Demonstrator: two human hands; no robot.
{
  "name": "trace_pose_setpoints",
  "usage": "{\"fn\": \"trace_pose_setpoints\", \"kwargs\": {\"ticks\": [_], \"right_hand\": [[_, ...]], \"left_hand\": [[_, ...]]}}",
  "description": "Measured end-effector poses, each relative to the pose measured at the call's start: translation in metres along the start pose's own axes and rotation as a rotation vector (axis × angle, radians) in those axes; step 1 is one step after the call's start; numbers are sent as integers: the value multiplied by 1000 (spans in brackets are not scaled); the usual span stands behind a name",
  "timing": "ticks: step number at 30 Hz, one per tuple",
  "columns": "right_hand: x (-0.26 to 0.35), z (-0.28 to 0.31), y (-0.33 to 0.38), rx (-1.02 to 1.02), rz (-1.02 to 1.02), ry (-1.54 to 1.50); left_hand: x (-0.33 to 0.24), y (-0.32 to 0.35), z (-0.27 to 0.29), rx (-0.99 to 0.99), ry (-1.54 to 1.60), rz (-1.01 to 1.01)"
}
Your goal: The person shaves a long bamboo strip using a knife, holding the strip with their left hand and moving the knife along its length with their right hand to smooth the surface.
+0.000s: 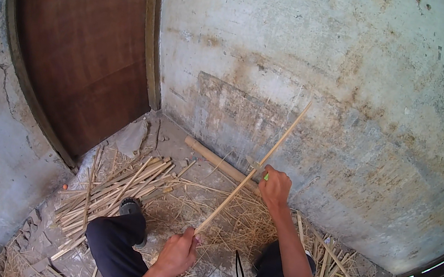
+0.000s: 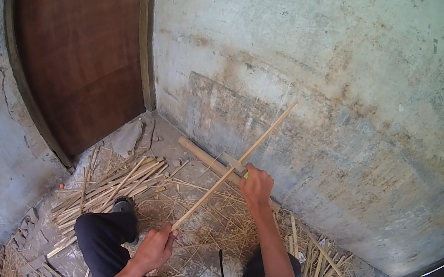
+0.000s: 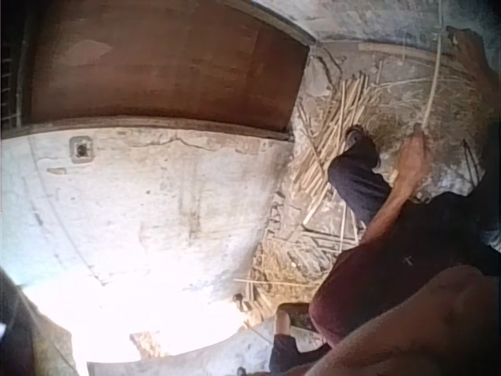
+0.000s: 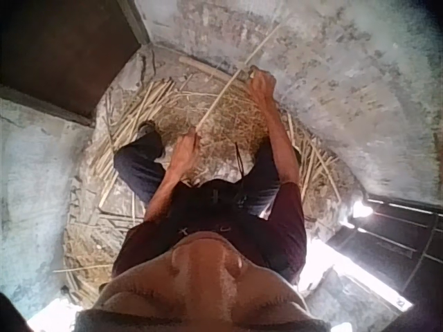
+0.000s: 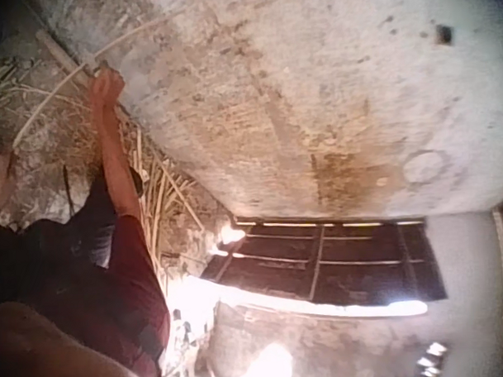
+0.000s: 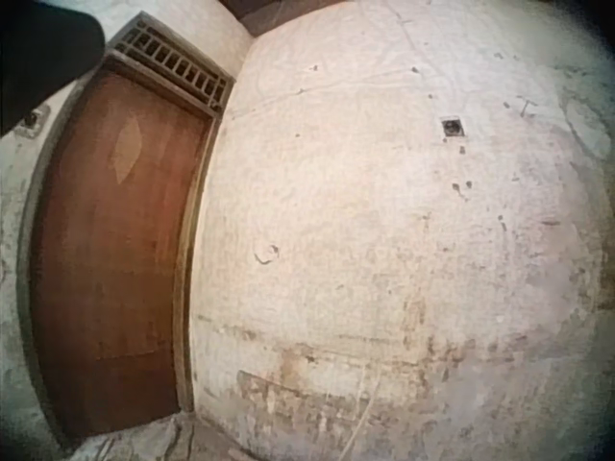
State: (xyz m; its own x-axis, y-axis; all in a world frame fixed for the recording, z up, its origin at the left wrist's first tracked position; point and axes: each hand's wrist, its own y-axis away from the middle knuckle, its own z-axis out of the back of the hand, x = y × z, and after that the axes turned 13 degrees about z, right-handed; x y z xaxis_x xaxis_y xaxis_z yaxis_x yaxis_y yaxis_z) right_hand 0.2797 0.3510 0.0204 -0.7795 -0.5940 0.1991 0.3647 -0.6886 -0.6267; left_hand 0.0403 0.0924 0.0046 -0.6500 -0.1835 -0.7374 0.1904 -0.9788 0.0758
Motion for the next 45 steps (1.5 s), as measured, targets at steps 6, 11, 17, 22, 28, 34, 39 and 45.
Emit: {"fn": "trace_pose_setpoints", "kwargs": {"ticks": [6,11,17,22,28,34,39,45], "right_hand": [[5,-4,0,48,33,-47],[-6,-4,-1,20,75,-16],[-20,-15,2,99,5,5],[-83,-2,-3,-24,-153,202],[-72,-15,-2,70,-130,184],[-169,5,14,-53,-474,277],[-165,5,17,-37,-461,87],[-89,-21,24,-76,-170,-107]], "left_hand": [[5,1,-1,-10,-19,5],[-2,9,-3,-1,-73,8],[2,12,-2,-19,-41,-11],[27,33,-6,100,-52,-25],[30,48,9,66,-62,5],[70,96,14,179,-153,3],[57,85,34,109,-50,-36],[48,45,38,211,-23,27]]}}
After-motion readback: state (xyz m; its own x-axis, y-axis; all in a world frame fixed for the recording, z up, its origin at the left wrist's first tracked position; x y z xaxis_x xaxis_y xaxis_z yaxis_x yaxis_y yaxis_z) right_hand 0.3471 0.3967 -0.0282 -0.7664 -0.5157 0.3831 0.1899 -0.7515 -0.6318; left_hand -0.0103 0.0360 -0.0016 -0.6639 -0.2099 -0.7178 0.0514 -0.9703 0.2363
